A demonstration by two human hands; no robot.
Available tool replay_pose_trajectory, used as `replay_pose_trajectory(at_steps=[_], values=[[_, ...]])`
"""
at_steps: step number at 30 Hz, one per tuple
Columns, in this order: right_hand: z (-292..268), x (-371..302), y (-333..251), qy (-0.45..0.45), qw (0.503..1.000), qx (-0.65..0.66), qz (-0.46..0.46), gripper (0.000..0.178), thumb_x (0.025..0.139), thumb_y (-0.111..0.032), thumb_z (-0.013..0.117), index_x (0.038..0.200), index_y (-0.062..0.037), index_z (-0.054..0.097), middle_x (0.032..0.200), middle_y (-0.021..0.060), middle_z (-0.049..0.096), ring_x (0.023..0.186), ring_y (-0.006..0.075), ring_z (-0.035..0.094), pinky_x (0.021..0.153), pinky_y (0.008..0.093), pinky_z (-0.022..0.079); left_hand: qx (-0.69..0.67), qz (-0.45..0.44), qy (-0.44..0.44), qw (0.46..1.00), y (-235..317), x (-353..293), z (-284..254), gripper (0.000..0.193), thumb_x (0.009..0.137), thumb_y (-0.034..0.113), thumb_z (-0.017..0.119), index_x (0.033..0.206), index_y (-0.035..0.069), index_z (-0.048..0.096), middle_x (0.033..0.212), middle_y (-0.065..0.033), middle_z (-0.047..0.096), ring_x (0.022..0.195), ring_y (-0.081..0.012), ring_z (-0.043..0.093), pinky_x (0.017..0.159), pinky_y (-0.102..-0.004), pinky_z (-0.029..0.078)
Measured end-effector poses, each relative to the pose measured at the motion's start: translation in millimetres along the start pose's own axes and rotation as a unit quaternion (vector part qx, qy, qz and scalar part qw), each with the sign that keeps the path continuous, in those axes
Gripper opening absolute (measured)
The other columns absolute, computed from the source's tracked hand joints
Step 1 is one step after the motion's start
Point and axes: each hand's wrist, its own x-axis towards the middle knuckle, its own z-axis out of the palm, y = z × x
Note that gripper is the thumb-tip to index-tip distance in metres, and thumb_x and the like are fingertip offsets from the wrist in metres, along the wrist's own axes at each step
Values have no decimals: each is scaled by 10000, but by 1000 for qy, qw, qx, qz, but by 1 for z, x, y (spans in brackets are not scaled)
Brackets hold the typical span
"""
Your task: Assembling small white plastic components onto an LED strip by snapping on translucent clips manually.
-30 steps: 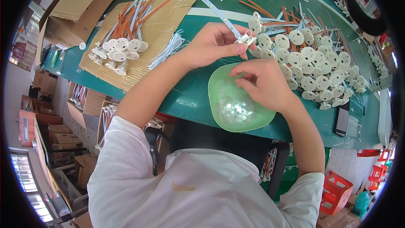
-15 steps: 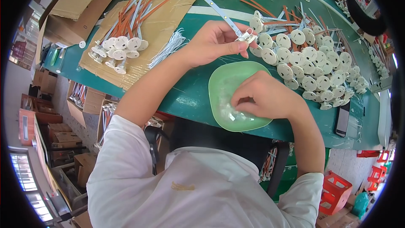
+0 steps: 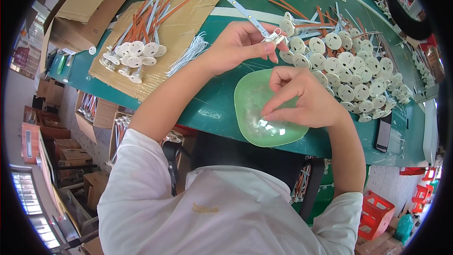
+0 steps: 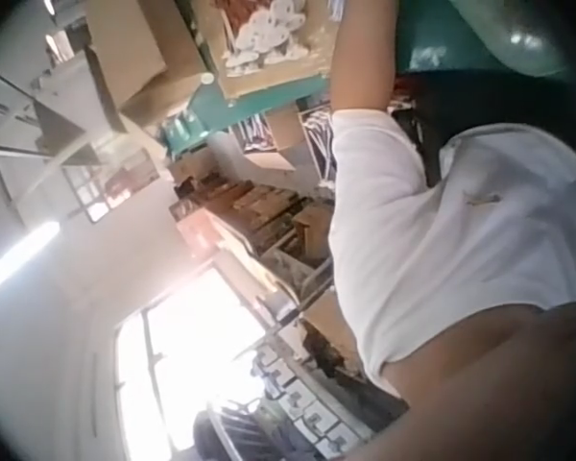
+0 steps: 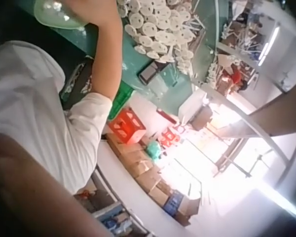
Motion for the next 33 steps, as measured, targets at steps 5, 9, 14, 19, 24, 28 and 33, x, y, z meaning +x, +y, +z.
replay_pose_trajectory(at_steps=[5, 9, 14, 19, 24, 28, 33], values=[[-7, 4, -13, -45, 988, 59, 133, 105, 795, -36, 783, 870, -36, 710, 744, -18, 532, 631, 66, 443, 575, 219, 358, -3, 0, 7, 1000, 0, -1, 0, 408, 947, 232, 696, 1286, 19, 621, 1104, -118, 715, 897, -162, 678, 817, -309, 523], [2, 3, -6, 15, 982, 120, 147, 87, 876, -41, 711, 890, -36, 625, 755, -24, 559, 642, 42, 482, 567, 203, 379, 0, 2, 5, 1000, -1, 0, -1, 400, 948, 233, 694, 1278, 18, 624, 1108, -118, 714, 886, -158, 674, 815, -312, 525], [4, 5, -5, 41, 980, 139, 137, 31, 956, -50, 614, 930, -35, 604, 825, -10, 622, 719, 43, 566, 581, 212, 455, 0, 14, 14, 1000, -3, 0, -2, 386, 950, 217, 689, 1277, 21, 625, 1116, -126, 712, 874, -154, 665, 810, -316, 530], [1, 6, -4, 37, 982, 141, 116, 31, 954, -30, 606, 964, -2, 597, 884, 29, 644, 758, 73, 603, 592, 228, 507, -3, 9, 13, 1000, -1, 0, -1, 388, 950, 211, 689, 1282, 22, 621, 1115, -126, 712, 879, -148, 663, 820, -316, 531], [2, 4, -7, 67, 949, 245, 187, 100, 930, 14, 615, 1030, 17, 622, 927, 68, 665, 798, 94, 631, 637, 239, 535, -2, 6, 18, 1000, -3, 0, -1, 393, 949, 205, 689, 1287, 19, 616, 1115, -127, 712, 889, -146, 665, 825, -314, 532], [3, 4, -3, 85, 964, 207, 145, 208, 892, 38, 647, 1098, 33, 668, 909, 75, 683, 832, 111, 651, 703, 256, 547, -8, 14, 10, 1000, -2, 0, -1, 402, 947, 217, 693, 1285, 14, 614, 1114, -132, 712, 897, -154, 673, 818, -312, 532], [2, 4, -3, 81, 980, 127, 132, 124, 841, 25, 707, 960, 17, 739, 898, 66, 711, 823, 111, 660, 695, 253, 537, -5, 16, 8, 1000, -2, -1, -2, 400, 944, 218, 696, 1280, 15, 616, 1115, -138, 712, 887, -163, 682, 807, -306, 530]])
